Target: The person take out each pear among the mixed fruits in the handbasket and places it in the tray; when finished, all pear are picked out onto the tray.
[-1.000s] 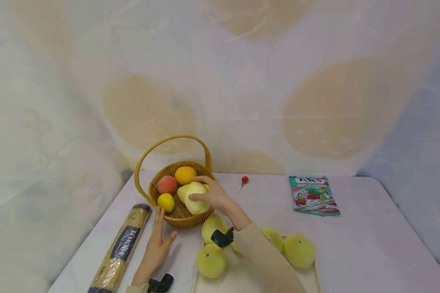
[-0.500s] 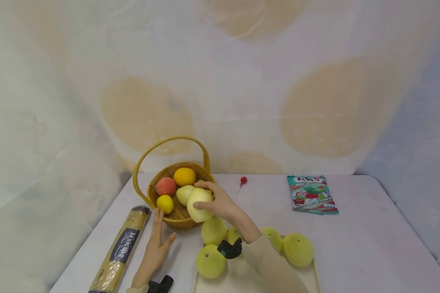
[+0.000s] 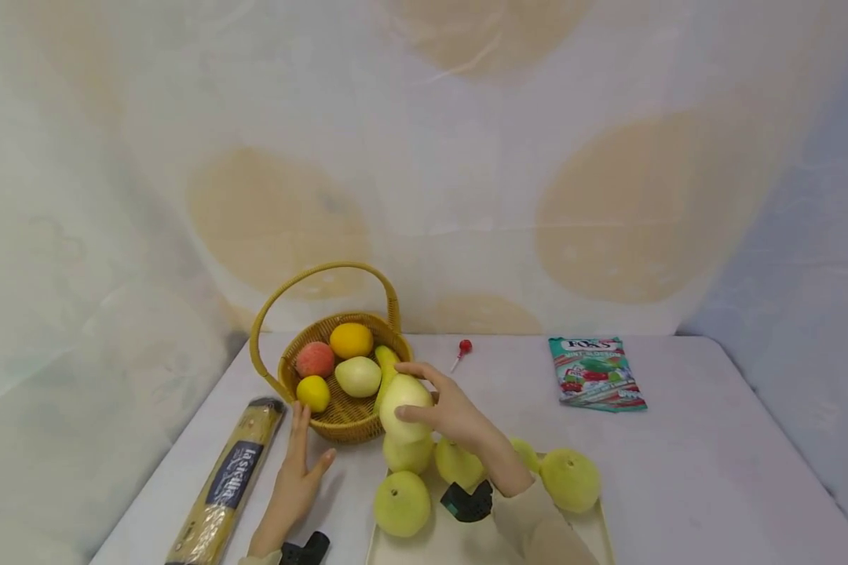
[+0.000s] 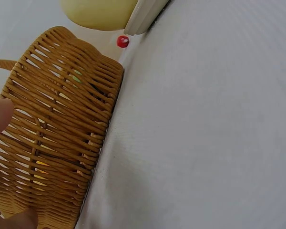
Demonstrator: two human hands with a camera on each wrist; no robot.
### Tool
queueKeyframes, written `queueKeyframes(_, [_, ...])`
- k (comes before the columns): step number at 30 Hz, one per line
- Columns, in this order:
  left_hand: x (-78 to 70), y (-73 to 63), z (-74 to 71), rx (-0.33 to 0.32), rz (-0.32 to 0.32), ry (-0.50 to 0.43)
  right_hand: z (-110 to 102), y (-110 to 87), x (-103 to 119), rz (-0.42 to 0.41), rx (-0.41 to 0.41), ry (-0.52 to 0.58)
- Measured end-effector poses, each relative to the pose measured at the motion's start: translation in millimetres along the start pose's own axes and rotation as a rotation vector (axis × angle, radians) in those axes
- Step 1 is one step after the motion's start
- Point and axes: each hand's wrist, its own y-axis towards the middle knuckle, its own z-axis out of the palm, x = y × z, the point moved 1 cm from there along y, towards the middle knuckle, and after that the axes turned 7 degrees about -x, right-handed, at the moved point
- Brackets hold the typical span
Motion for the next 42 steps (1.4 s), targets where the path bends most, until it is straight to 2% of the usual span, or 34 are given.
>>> queueKeyframes(9, [1.2, -0.9, 1.1, -0.009, 0.017, -0.018, -4, -6.6, -7, -0.022, -0.009, -0.037])
queueKeyframes(18, [2.8, 0.8, 0.9, -0.02, 0.055, 0.007, -5, -15.1, -4, -0.07, -0.005, -0.071])
queueKeyframes(21, [3.2, 0.9, 0.9, -0.018, 0.059, 0.007, -4, -19.2, -4, -0.062, 0.002, -0.065])
queueKeyframes(27, [2.2, 0.3, 0.0, -0.005, 0.024, -0.004, -4, -29.0, -5, -0.035, -0.005, -0.076])
queueKeyframes(35, [2.7, 0.0, -0.4, -0.016, 0.05, 0.012, -6, -43.7, -10, 0.011, -0.025, -0.038])
queueKeyframes(42, [2.4, -0.3, -0.1, -0.026, 0.052, 0.006, -10, -56.4, -21, -0.009, -0.03, -0.056])
